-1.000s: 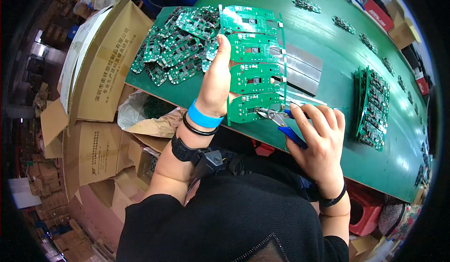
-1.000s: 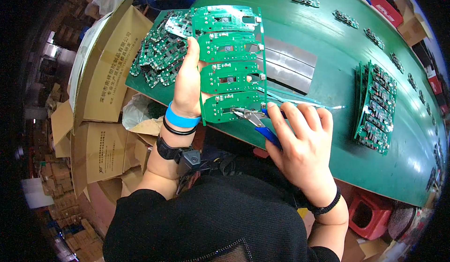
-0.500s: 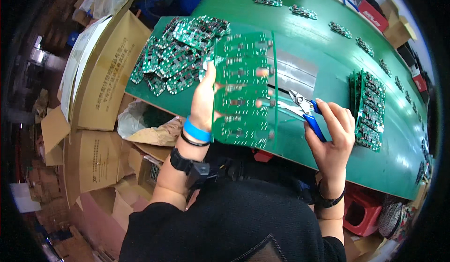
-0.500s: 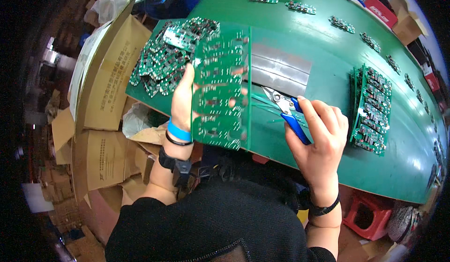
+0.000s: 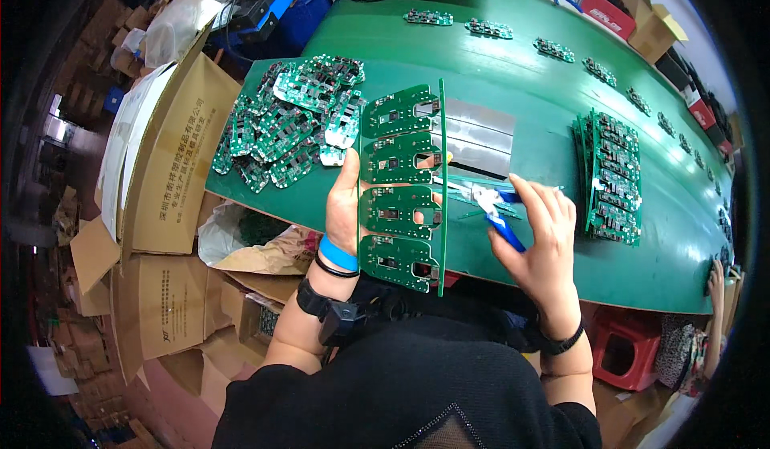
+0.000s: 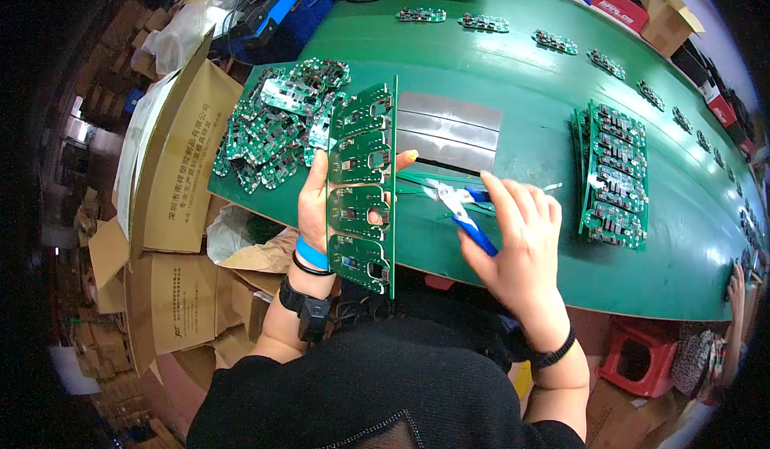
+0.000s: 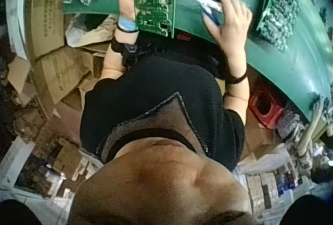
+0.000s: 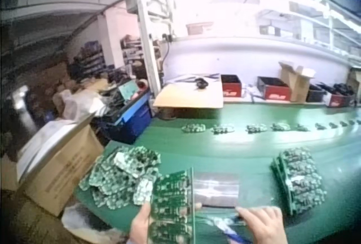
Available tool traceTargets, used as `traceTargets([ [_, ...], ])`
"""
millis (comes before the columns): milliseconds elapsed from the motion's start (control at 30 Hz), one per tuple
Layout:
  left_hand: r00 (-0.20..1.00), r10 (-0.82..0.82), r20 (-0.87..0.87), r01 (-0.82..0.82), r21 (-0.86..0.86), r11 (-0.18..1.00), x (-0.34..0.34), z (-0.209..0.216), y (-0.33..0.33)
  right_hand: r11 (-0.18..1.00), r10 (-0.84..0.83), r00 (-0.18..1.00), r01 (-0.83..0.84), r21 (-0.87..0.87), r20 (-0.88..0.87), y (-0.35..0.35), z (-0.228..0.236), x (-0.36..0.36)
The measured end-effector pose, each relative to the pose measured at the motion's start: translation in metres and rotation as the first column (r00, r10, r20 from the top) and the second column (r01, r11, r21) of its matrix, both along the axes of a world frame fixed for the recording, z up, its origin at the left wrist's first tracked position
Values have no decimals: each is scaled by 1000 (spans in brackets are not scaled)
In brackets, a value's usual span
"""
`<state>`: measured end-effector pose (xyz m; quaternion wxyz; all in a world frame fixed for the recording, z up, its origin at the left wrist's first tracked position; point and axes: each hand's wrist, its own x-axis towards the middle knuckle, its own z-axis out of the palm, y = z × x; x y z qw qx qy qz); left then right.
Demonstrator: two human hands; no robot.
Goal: The person uses wire cutters to trim excess green material from the edges of circuit boards. They pick up a board, cut the edges, and place the finished board into a pile, repeating this process for multiple boards.
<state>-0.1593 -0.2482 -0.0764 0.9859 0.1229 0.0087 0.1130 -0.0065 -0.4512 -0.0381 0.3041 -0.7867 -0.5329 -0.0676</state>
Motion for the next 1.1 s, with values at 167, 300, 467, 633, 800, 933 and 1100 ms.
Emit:
traceTargets([
  [167, 998, -63, 28, 63, -8, 998, -2, -4, 5, 966, 113, 988, -134, -220, -106, -42, -8, 6],
  [300, 984, -180, 15, 180, -112, 977, 5, 6, -4, 964, 79, 993, -54, -261, 86, -53, -15, 12],
  [467, 921, -388, -26, 383, -102, 918, 20, 16, -21, 991, 105, 959, -80, 103, -263, -21, -5, 4],
  [633, 894, -447, -5, 447, -15, 894, 21, 10, -18, 966, 250, 927, -220, 136, -278, -1, 6, 5],
  [800, 908, -358, -217, 415, 352, 839, 15, 23, 5, 945, 325, 918, -323, 47, -228, 5, 7, 15],
  [933, 964, 60, -261, 224, 907, 356, 28, 87, 42, 991, 126, 957, -109, 80, -260, 14, 16, 21],
  [1100, 979, -18, 205, -161, 705, -690, 101, 129, 91, 966, 213, 950, -240, -100, -227, 22, -2, 19],
])
